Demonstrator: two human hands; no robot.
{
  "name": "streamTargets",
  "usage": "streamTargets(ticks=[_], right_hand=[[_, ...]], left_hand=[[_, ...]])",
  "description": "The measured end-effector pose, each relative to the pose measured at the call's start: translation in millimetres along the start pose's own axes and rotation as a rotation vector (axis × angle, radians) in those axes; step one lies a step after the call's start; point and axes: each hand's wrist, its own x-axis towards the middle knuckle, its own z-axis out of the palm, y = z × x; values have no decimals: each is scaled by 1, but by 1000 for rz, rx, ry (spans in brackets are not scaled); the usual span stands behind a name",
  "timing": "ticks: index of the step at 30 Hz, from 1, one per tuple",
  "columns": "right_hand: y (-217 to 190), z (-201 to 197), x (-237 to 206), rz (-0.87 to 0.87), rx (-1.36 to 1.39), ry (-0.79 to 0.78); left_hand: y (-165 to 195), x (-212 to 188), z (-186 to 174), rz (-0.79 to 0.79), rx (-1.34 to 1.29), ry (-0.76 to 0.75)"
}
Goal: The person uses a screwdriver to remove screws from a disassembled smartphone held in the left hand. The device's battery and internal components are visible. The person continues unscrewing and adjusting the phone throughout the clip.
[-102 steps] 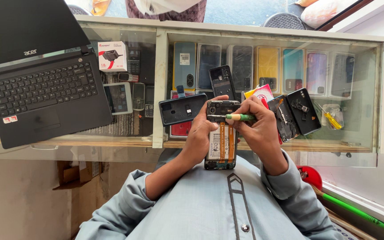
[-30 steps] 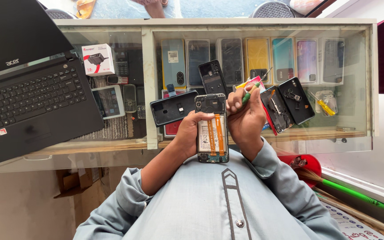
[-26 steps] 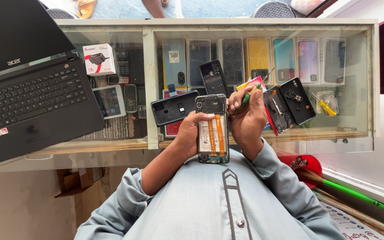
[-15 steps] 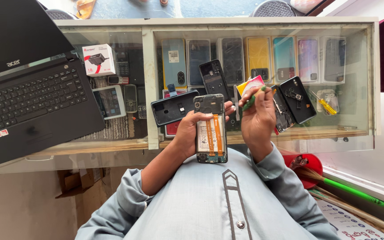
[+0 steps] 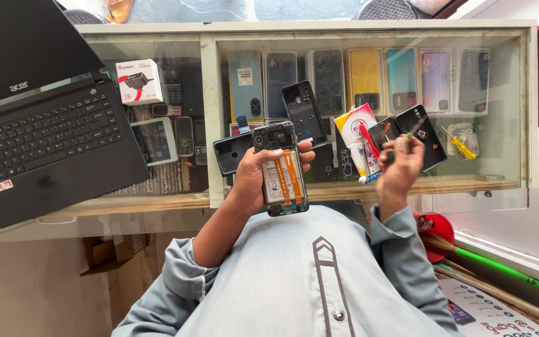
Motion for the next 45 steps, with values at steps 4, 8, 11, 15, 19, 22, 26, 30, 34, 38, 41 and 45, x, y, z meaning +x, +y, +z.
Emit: streamTargets(ticks=[4,8,11,15,19,22,26,30,34,38,41,45], right_hand=[[-4,-20,3,10,3,24],[3,-32,-16,-333,-645,-114],[9,-45,-58,-441,-1028,-315],[22,-48,-87,-558,-1062,-518],[30,-47,-90,-686,-1131,-639],[35,-47,-88,-746,-1182,-628],[37,-43,-86,-721,-1098,-540],[35,-26,-74,-685,-1067,-449],[34,-2,-68,-736,-1095,-557],[29,-2,-67,-577,-718,-394],[25,-18,-64,-294,-370,-298],[28,-36,-72,-132,-337,-253]], left_hand=[[3,-1,1,28,18,-42],[4,-2,4,32,52,-18],[5,-2,5,48,64,-37],[6,-4,3,61,54,-35],[4,-5,4,36,37,-13],[2,-5,7,31,68,-15],[3,-7,7,27,86,-13],[3,-7,4,36,62,-28],[1,-5,4,38,27,-5],[3,-9,5,37,50,5],[4,-12,6,42,46,18],[3,-15,5,46,55,32]])
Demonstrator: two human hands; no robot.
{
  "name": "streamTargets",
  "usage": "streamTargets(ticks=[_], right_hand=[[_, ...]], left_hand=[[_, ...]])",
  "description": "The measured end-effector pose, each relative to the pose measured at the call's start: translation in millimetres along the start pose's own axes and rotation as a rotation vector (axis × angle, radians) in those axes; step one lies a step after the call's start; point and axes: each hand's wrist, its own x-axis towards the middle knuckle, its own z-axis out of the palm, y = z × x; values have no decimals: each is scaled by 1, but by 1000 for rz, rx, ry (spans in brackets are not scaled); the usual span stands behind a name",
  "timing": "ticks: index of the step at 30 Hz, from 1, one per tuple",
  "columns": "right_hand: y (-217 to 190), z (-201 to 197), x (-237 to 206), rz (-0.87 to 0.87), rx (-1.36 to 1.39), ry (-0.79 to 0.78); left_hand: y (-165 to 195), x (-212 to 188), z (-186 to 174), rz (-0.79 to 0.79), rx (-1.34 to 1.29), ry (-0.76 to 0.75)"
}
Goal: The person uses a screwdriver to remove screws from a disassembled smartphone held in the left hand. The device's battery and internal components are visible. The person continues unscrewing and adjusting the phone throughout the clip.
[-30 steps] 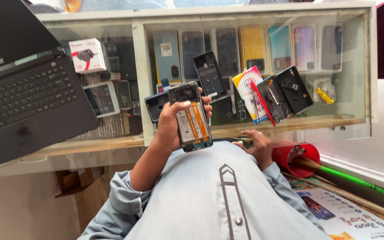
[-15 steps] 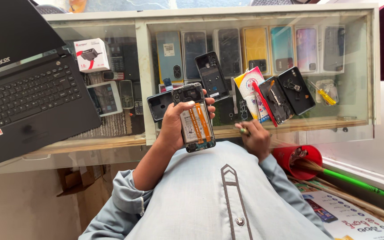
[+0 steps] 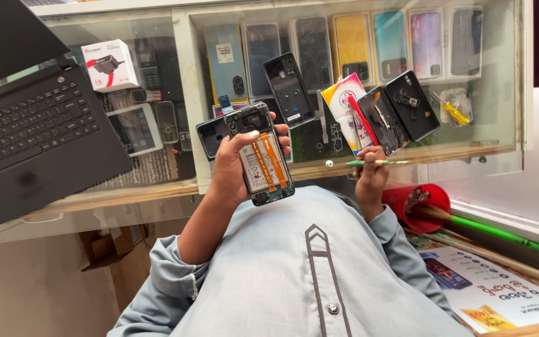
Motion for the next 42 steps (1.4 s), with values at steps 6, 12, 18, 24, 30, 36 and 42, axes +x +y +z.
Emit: streamTargets(ticks=[6,12,18,24,30,36,42], right_hand=[[1,14,-10,-31,-192,-98],[-14,23,-4,-237,-572,-145],[-11,29,-3,-387,-810,-189],[-4,26,4,-140,-154,-73],[-16,8,22,452,600,-82],[-48,10,28,460,396,-234],[-102,21,12,208,97,-225]], left_hand=[[-5,-4,1,-2,36,-21],[-2,-9,2,2,38,-17],[-1,-9,2,15,16,-18],[2,-6,-1,34,23,-7],[0,-1,2,7,44,-4],[2,-1,12,37,190,1],[-4,-1,17,128,377,11]])
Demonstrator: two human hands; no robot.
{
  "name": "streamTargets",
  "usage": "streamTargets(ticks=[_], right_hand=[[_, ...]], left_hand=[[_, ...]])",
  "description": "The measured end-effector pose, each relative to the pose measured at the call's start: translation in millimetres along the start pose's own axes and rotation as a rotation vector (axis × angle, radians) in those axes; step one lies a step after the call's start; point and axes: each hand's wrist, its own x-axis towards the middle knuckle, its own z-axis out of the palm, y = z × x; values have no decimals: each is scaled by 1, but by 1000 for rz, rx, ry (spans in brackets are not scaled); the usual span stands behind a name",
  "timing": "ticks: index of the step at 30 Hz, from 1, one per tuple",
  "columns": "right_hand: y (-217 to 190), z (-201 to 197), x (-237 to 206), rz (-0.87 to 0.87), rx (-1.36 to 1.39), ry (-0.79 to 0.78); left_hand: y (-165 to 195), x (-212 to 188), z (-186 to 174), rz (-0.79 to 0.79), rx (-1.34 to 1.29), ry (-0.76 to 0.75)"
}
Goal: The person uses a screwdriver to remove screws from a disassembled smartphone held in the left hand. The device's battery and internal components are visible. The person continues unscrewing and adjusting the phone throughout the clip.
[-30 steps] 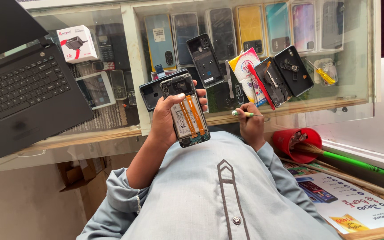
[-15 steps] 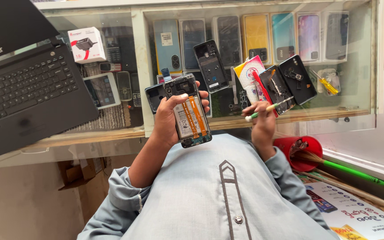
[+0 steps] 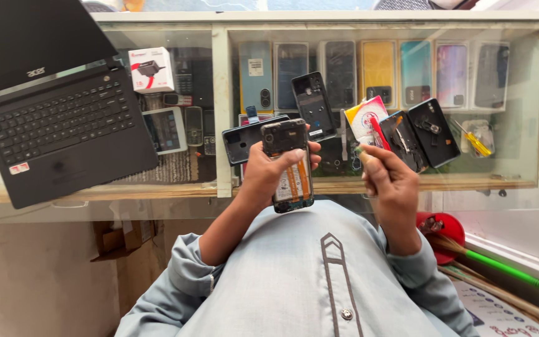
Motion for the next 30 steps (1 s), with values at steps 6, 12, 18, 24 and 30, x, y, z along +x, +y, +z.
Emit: streamTargets(ticks=[6,12,18,24,30], right_hand=[[-34,25,-14,-452,-540,-40],[-43,38,-10,-536,-694,-81],[-44,41,-7,-526,-694,-97],[-48,42,-8,-500,-715,-91],[-51,45,-11,-528,-737,-56]], left_hand=[[-11,3,0,142,237,15],[-11,0,9,236,454,116],[-3,-5,17,112,574,207],[-6,-4,17,389,682,173],[-8,-4,18,343,667,183]])
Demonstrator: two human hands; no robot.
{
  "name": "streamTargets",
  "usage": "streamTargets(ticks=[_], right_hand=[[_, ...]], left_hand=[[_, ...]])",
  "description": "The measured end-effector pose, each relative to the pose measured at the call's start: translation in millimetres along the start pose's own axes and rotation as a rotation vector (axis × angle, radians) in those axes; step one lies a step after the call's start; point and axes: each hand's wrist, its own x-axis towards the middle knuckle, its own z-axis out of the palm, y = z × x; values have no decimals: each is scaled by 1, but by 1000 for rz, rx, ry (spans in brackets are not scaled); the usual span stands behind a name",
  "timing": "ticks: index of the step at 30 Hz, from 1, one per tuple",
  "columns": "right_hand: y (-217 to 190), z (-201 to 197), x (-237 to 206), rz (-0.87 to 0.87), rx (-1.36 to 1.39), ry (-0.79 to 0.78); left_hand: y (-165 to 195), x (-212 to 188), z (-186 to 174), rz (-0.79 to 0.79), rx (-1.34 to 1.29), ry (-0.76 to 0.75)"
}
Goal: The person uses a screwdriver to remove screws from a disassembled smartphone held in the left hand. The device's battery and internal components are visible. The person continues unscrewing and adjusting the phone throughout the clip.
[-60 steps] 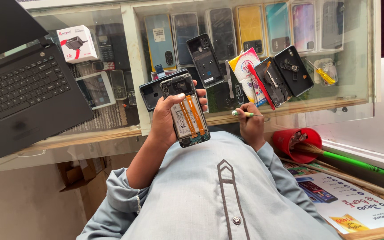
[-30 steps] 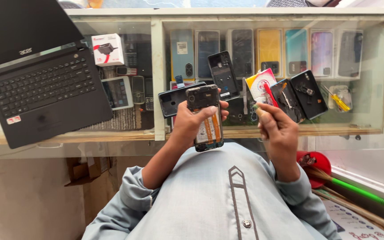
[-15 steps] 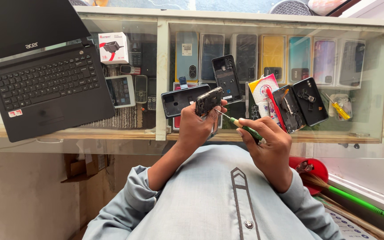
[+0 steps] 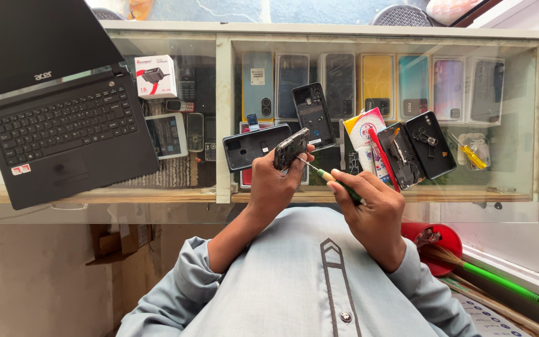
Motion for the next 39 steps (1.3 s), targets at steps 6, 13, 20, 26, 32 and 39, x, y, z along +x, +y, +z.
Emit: streamTargets(ticks=[6,13,20,26,32,39], right_hand=[[0,0,-1,12,-1,7],[-1,-1,-1,72,-12,-10],[-4,-1,1,-16,5,22],[-4,-1,3,-18,-49,44],[-3,1,7,-30,-29,35],[-2,5,10,36,-60,20]], left_hand=[[2,0,-1,28,5,3],[3,0,-1,117,66,12],[1,-1,-1,124,66,7],[1,-4,0,137,73,11],[0,-6,3,114,66,23],[0,-7,2,64,83,50]])
